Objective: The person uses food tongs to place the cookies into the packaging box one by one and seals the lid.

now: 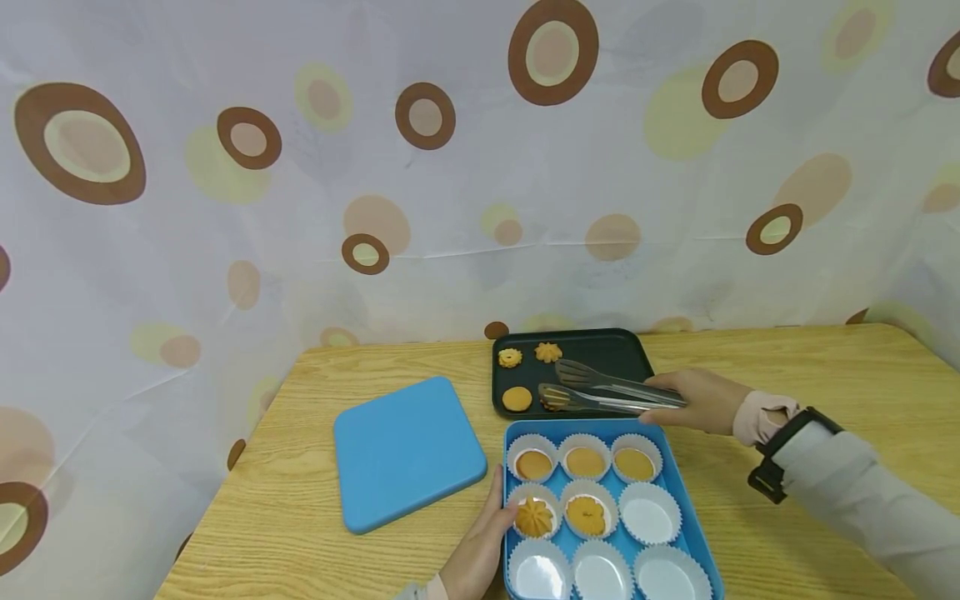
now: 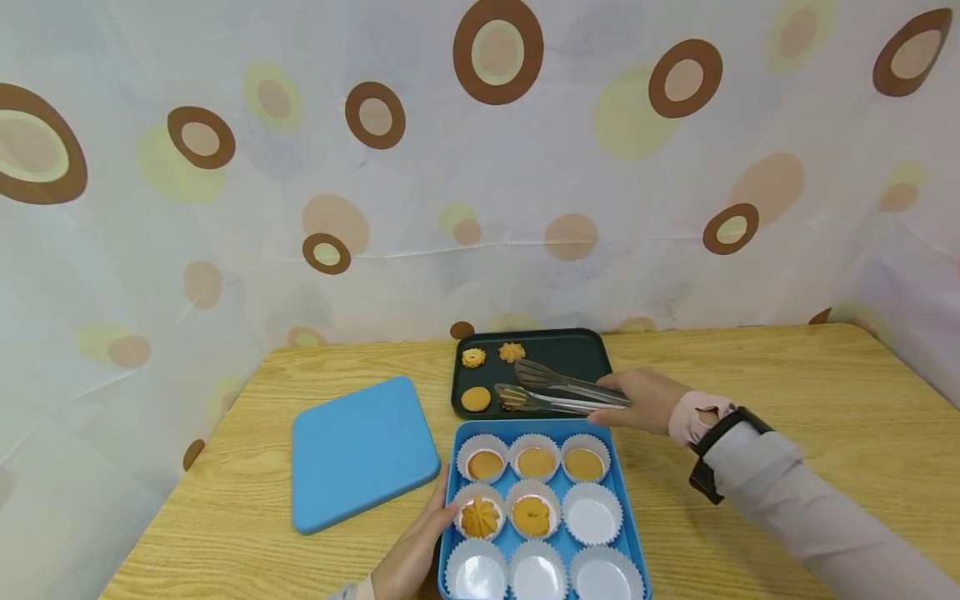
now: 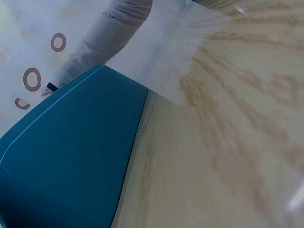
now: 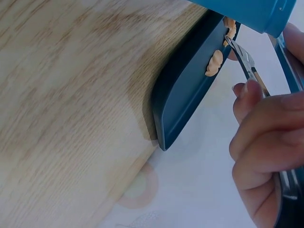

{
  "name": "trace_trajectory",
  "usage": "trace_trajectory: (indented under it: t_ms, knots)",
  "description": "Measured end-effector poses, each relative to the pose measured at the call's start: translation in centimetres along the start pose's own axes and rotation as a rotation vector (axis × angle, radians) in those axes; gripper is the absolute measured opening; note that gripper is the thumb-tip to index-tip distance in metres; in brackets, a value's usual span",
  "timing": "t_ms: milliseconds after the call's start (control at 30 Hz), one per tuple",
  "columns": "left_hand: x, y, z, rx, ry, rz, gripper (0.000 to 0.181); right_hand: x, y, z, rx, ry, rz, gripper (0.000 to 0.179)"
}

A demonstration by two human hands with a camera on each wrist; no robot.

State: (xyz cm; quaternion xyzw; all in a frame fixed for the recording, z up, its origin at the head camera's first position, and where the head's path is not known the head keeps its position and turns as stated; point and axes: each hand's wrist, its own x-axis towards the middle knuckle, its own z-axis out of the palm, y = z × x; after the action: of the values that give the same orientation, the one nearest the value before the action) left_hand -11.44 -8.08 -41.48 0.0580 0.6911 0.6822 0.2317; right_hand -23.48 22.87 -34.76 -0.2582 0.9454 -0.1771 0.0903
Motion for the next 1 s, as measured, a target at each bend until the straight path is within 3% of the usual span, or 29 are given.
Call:
trace_trajectory:
  t_ms: [500, 1000]
  knots:
    - [0.12, -0.05, 0.01, -0.001, 0.011, -0.015, 0.064, 0.51, -0.26, 0.32, -0.017, -0.046, 0.009, 0.067]
    - [-0.06, 0.01, 0.17, -0.020, 0.002, 0.000, 0.065, 0.23, -0.29, 0.51, -0.044, -0.018, -0.021, 0.064]
